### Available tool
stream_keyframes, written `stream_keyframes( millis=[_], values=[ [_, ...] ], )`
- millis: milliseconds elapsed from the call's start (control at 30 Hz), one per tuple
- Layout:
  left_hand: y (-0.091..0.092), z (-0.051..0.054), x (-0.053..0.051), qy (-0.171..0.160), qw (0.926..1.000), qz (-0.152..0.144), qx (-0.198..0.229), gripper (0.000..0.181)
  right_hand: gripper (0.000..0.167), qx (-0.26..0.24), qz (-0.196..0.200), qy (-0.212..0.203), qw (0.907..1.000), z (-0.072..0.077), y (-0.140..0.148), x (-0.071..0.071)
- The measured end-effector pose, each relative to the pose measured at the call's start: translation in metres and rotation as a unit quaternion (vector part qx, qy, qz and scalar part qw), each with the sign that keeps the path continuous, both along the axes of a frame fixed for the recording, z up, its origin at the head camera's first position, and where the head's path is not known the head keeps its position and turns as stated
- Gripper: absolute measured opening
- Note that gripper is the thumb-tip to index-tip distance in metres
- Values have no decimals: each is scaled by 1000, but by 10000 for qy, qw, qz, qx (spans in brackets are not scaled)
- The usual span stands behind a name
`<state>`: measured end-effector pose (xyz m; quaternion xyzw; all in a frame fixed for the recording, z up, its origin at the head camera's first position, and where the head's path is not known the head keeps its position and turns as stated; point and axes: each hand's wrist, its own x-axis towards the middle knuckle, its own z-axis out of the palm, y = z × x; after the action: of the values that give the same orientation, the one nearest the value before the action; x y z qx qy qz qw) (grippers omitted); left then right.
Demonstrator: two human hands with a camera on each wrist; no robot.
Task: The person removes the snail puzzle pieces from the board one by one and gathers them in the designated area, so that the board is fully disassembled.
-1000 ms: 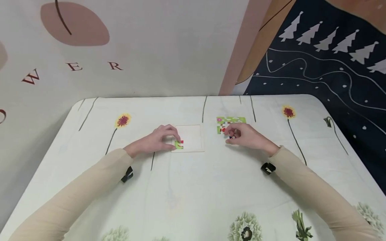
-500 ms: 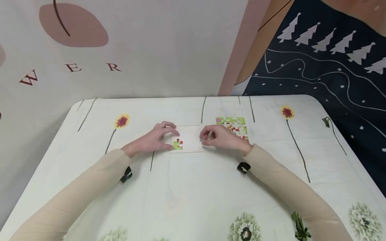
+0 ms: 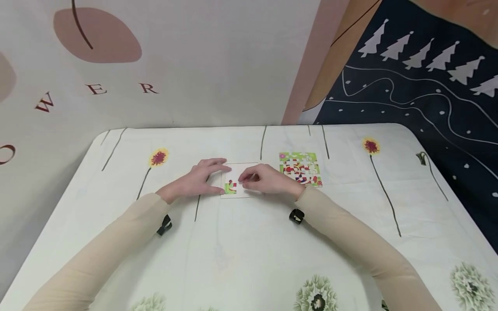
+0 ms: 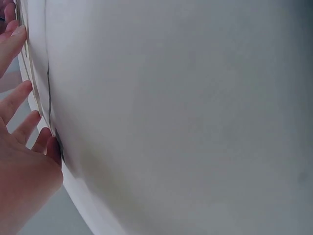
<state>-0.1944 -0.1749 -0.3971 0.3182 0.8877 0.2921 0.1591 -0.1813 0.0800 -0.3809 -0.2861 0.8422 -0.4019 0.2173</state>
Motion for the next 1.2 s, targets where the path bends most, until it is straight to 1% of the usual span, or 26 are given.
stream_keyframes(
  millis=[100,233,333,433,600,767,900,1033,1200],
  values=[
    [-1,-1,0,7,10000,-39,19,62,23,91,44,-21,9999,-1,-6,-1],
    [-1,-1,0,55,9999,-106,-19,62,26,296,56,95,9995,-2,-13,-1],
    [-2,-1,1,94,9998,-133,-65,62,26,428,82,259,9987,-2,-18,-1],
    [-3,0,1,98,9998,-138,-89,62,23,462,84,308,9984,-2,-20,-1],
    [-3,0,0,75,9998,-167,-104,62,19,430,40,267,9987,-1,-22,0],
    [-2,-1,0,22,9998,-181,-100,63,20,380,-12,163,9991,-1,-22,-1],
    [-2,-2,0,-8,9998,-173,-96,62,21,193,-24,66,9998,-2,-22,-2],
    [-2,-3,0,9,9998,-162,-100,63,16,-42,-53,82,9999,-3,-24,-3],
    [-2,-3,0,-1,9998,-145,-96,63,9,-142,-144,104,9997,-6,-26,-3]
  ],
)
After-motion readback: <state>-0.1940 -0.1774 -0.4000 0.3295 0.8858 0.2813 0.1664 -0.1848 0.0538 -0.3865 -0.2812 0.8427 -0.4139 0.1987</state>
